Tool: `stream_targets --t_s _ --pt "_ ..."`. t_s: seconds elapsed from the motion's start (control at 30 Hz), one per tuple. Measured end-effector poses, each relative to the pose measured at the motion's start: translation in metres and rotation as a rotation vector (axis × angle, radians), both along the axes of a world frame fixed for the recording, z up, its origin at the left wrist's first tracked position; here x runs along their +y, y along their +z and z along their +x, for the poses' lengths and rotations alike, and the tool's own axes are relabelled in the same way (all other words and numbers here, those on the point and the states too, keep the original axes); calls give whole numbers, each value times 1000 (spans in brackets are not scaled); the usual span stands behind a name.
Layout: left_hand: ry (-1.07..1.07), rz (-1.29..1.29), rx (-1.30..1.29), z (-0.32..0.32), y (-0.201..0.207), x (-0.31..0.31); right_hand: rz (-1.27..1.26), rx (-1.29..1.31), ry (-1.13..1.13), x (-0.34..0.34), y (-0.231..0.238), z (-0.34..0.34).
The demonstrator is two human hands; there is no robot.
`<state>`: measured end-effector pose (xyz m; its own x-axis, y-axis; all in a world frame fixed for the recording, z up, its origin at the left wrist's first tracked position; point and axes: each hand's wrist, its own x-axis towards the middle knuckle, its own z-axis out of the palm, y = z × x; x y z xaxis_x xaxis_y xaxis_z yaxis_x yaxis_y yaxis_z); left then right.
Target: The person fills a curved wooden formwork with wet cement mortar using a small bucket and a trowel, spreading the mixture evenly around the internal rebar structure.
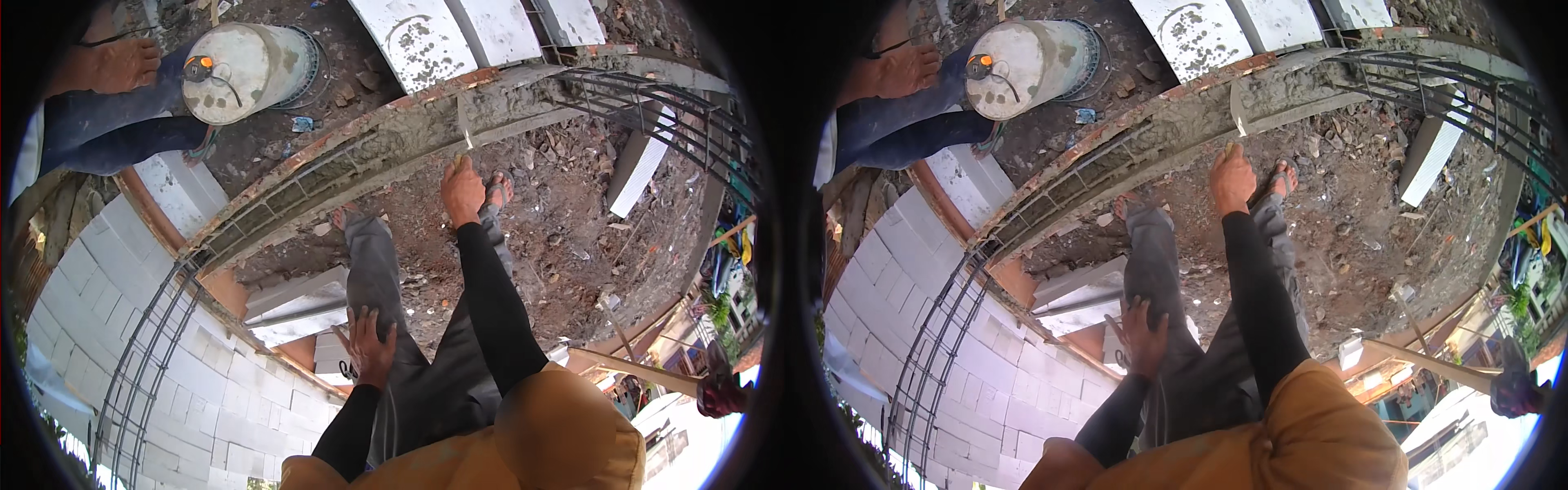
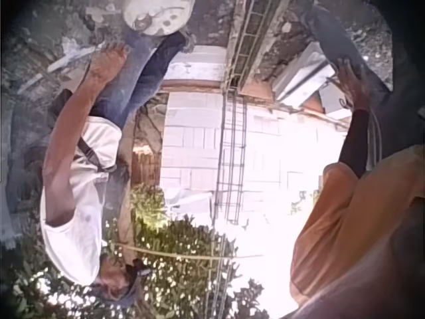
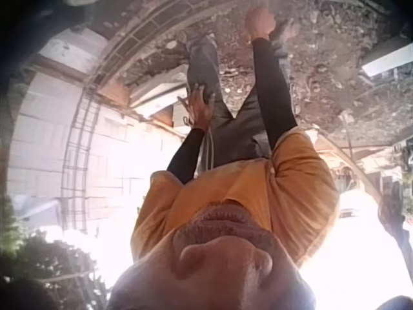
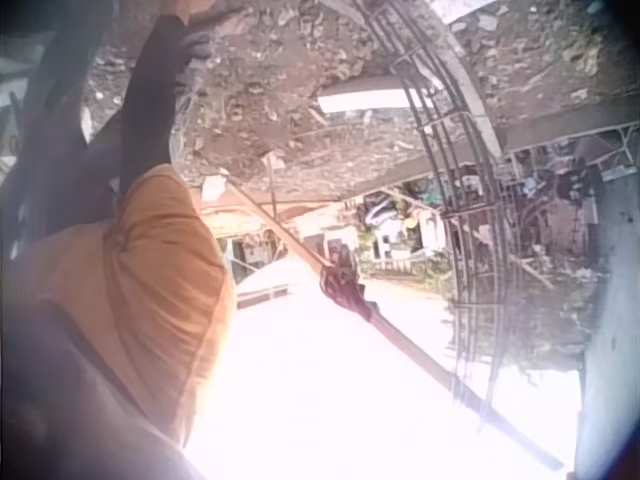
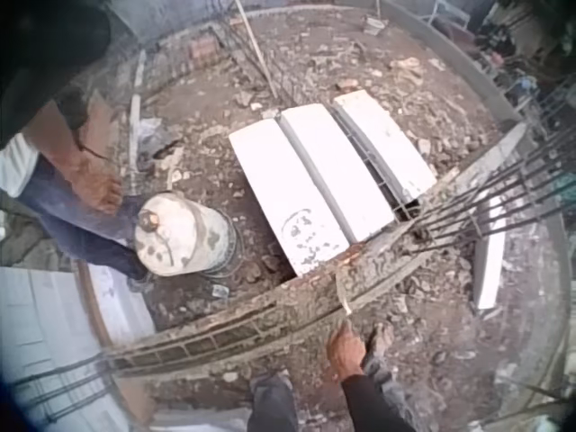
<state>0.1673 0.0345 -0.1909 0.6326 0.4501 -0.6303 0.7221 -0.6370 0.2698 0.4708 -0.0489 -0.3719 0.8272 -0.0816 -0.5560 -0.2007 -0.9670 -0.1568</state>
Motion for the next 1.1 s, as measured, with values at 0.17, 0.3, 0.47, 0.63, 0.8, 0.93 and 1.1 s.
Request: stream_targets --t_s 0.17,0.3,0.47,0.63,0.8,0.93,1.1 --pt "-11 -16 -2 3 0 -2 -8 132 15 49 -6 -36" --pt "-41 2 2 6 -2 -4 59 232 128 45 20 -62" --pt "-54 1 13 12 -2 -8 169 386 300 -14 15 -15" --pt "-65 -16 33 21 -3 -14 184 241 240 -137 6 89" --pt "-98 -23 59 31 -4 -21 56 172 253 -201 38 135" --pt "-126 -7 87 32 -5 -24 -98 32 228 -203 63 124" --pt "-165 -5 103 38 -4 -31 -168 -19 137 -162 3 154"
